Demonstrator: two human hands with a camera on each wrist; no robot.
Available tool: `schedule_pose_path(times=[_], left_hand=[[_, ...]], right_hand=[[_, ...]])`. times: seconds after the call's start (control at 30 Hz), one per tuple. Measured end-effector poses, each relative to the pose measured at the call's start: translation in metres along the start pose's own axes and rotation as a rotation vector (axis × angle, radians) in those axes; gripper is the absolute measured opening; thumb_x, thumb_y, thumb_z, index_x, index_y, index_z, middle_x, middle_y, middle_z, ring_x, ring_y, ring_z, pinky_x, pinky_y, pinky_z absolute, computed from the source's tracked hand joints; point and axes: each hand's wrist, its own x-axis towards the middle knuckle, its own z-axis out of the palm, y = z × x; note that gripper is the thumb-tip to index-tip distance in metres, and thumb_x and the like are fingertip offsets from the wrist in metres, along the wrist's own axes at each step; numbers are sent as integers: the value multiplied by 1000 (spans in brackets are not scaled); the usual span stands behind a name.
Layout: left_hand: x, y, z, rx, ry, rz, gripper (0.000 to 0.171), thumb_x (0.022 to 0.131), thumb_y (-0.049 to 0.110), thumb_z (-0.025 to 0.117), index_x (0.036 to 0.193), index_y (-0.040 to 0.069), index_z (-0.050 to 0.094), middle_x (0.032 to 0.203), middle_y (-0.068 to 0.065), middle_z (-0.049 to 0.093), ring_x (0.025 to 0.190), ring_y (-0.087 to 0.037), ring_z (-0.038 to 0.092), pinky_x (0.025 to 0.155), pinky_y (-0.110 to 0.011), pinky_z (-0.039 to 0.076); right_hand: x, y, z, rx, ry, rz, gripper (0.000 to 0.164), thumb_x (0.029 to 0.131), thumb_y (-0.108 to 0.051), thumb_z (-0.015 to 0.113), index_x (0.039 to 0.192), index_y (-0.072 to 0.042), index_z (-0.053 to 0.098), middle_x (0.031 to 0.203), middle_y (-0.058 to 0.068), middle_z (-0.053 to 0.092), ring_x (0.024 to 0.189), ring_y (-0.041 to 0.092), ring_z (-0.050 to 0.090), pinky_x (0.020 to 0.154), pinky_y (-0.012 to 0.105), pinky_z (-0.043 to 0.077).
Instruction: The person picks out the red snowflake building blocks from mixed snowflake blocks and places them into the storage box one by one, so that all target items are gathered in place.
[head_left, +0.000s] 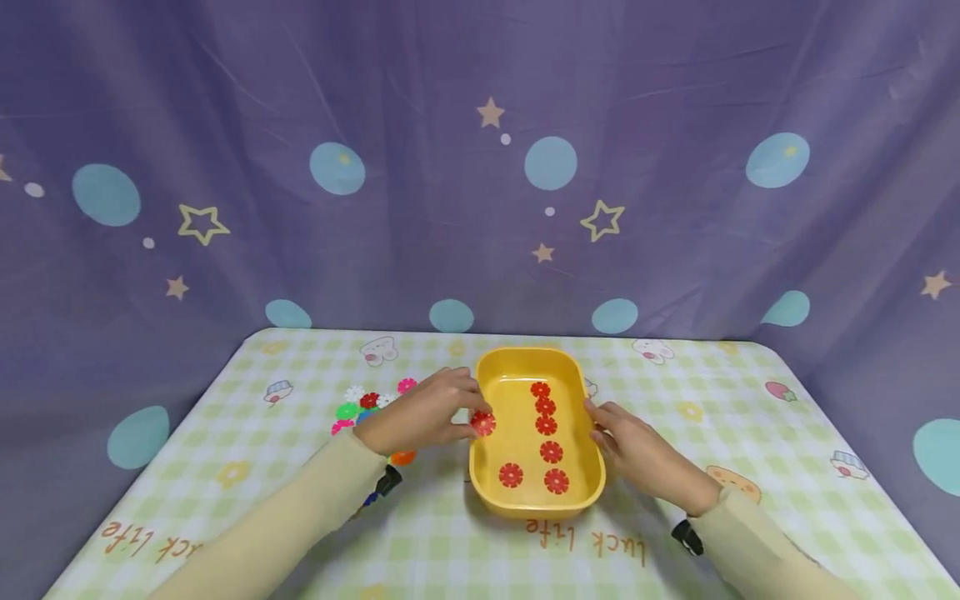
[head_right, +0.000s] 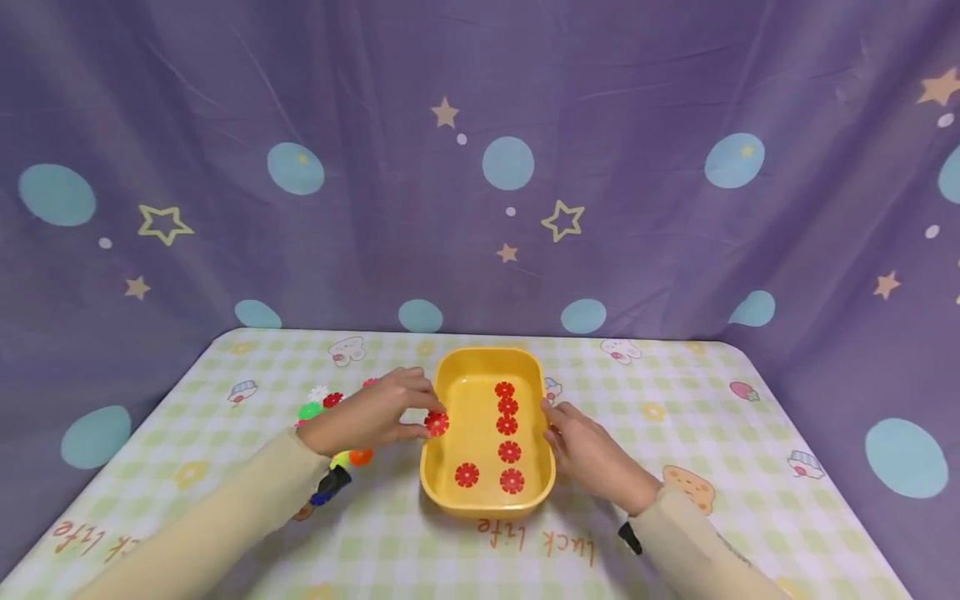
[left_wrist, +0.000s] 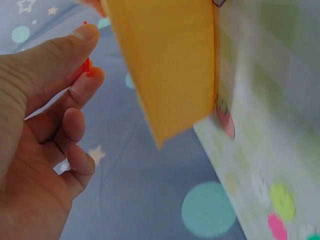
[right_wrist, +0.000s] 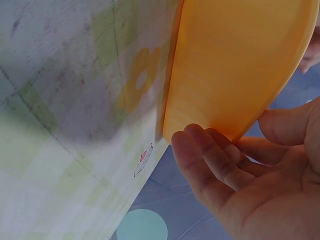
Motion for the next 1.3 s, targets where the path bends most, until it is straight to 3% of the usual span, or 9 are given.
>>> schedule_pose_path(times=[0.2,0.37,0.53,0.8,0.9,1.0,1.1,1.2,1.3], left_hand=[[34,1,26,71,-150,-19,23,75,30,81,95,19,75,85,9,64,83,-10,47,75,-28,36],[53,5,40,120,-297,-130,16,72,29,83,84,21,75,76,13,61,78,-10,44,71,-29,32],[62,11,47,168,-379,-208,17,68,25,86,74,25,70,73,15,55,79,-11,45,74,-31,33],[64,20,49,247,-433,-187,16,71,24,84,81,25,71,73,14,56,81,-11,46,75,-30,33],[58,17,39,210,-371,-180,20,75,21,82,93,20,75,85,10,65,82,-11,50,77,-27,39],[46,8,22,186,-232,-139,25,77,19,80,101,15,75,94,4,68,85,-13,53,78,-27,43],[26,-6,-1,172,-94,-117,20,77,16,79,96,13,74,91,2,68,83,-15,54,76,-30,43],[-1,-20,-20,140,-47,-193,19,77,15,79,95,12,73,91,1,67,83,-16,54,75,-32,44],[-34,-34,-30,96,-102,-340,25,76,16,80,99,11,72,94,0,66,84,-17,55,78,-33,47]], right_hand=[[-1,-1,-1,-9,3,-4,45,95,-5,56,136,8,43,108,7,57,86,9,53,76,30,50],[0,-1,1,-11,3,-2,45,95,-5,56,136,8,43,108,7,57,85,10,53,76,30,50],[0,-2,1,-10,6,4,45,95,-5,56,136,8,43,110,8,57,88,11,54,78,31,50],[-1,-1,1,-2,8,-2,45,95,-5,56,136,8,43,112,9,57,91,12,55,81,33,50],[0,-2,2,4,2,1,45,95,-5,56,136,9,43,111,10,58,91,12,55,81,33,50],[0,-3,2,7,-4,2,45,95,-5,56,136,9,43,111,10,58,89,12,55,80,32,50],[0,-4,2,3,6,-11,45,94,-4,56,136,9,43,110,10,58,88,12,54,79,32,50],[-1,-4,1,-5,23,-24,45,94,-3,56,135,10,43,110,10,58,89,12,55,80,34,50],[-2,-4,0,-4,22,-18,45,95,-4,55,136,9,43,112,11,58,91,13,56,80,34,50]])
